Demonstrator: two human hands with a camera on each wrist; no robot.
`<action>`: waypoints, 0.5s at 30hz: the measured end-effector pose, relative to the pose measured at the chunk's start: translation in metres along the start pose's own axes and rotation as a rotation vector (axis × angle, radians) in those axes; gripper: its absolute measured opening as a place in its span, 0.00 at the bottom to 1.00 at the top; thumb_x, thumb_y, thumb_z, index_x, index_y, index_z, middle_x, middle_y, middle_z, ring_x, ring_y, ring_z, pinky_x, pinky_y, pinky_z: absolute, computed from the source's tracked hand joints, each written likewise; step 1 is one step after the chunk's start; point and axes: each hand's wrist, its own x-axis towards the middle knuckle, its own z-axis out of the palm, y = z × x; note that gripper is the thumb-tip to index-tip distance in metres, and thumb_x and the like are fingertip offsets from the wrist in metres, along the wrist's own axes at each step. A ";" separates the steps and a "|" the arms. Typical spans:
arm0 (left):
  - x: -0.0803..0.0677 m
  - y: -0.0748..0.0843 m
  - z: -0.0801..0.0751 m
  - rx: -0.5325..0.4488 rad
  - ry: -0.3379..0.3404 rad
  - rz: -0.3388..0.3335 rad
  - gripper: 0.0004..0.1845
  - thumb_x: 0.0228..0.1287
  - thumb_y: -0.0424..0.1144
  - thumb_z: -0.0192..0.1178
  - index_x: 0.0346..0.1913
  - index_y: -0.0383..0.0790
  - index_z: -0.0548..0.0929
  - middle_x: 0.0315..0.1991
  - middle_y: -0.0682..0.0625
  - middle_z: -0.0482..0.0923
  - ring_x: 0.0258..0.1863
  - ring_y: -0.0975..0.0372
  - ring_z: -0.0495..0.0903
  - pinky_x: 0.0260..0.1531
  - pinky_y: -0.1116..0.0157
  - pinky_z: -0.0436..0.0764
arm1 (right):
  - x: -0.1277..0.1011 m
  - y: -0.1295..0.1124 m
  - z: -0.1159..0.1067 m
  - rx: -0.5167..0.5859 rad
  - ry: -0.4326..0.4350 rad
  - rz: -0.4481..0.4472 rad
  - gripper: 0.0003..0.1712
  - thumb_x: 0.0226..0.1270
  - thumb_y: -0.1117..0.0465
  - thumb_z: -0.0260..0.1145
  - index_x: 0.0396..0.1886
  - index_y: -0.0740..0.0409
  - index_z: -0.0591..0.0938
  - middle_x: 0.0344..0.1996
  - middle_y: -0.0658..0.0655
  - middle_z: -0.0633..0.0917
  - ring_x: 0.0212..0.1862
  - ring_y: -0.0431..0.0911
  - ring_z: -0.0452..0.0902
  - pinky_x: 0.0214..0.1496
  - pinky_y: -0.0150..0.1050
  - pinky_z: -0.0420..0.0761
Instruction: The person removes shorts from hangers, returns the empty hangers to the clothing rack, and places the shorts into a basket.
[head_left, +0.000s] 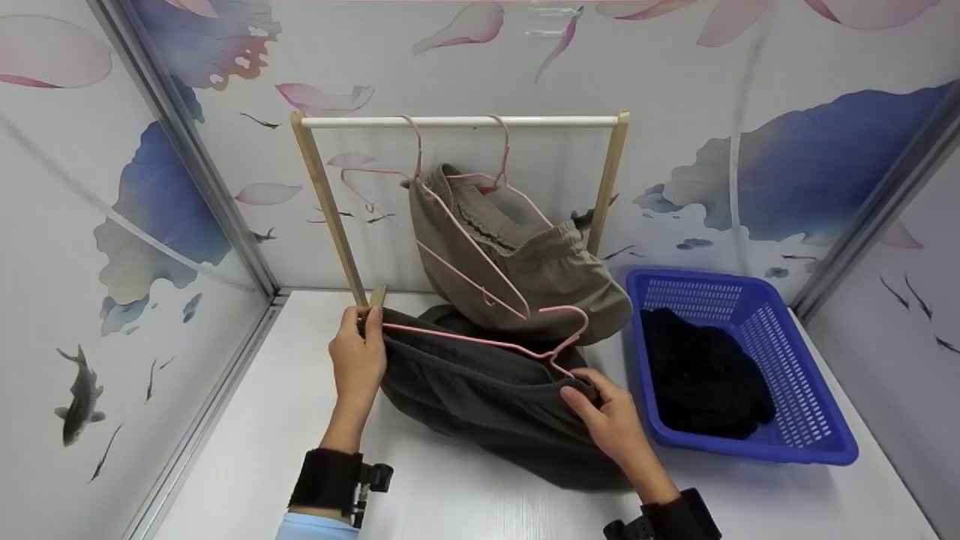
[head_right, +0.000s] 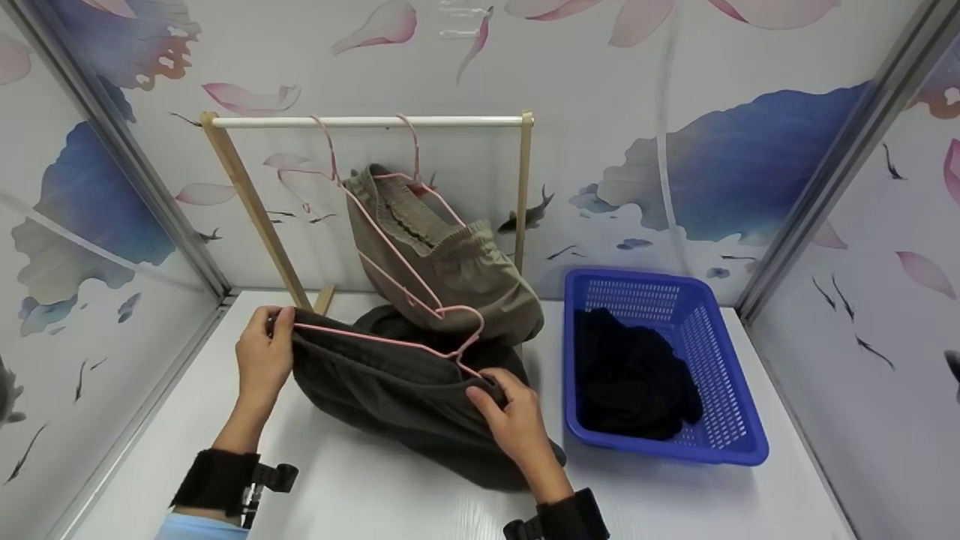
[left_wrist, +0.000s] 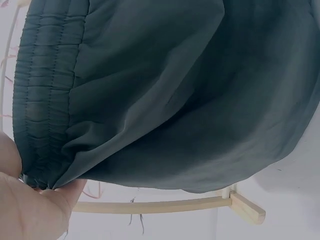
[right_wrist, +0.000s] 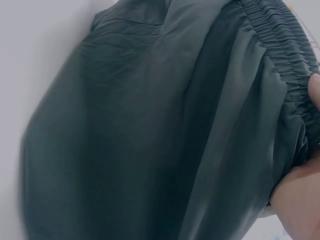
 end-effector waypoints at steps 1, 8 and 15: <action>0.000 -0.001 0.000 -0.005 0.002 -0.006 0.18 0.81 0.46 0.53 0.52 0.32 0.81 0.44 0.36 0.85 0.41 0.48 0.82 0.43 0.52 0.78 | 0.000 0.003 0.000 0.002 -0.003 -0.002 0.12 0.61 0.80 0.68 0.44 0.71 0.84 0.31 0.56 0.85 0.32 0.34 0.75 0.35 0.26 0.74; 0.001 -0.003 -0.001 -0.064 0.012 -0.068 0.18 0.82 0.45 0.53 0.48 0.32 0.84 0.37 0.39 0.83 0.36 0.51 0.77 0.36 0.60 0.73 | -0.005 0.035 0.001 -0.001 -0.022 -0.007 0.19 0.61 0.79 0.69 0.52 0.67 0.85 0.44 0.62 0.89 0.44 0.33 0.80 0.46 0.23 0.76; 0.001 0.000 -0.001 -0.163 -0.010 -0.176 0.17 0.82 0.44 0.52 0.44 0.34 0.83 0.30 0.46 0.74 0.33 0.57 0.70 0.34 0.63 0.68 | -0.006 0.044 -0.001 -0.007 -0.066 -0.012 0.22 0.67 0.74 0.68 0.61 0.66 0.82 0.56 0.62 0.87 0.57 0.35 0.79 0.58 0.22 0.73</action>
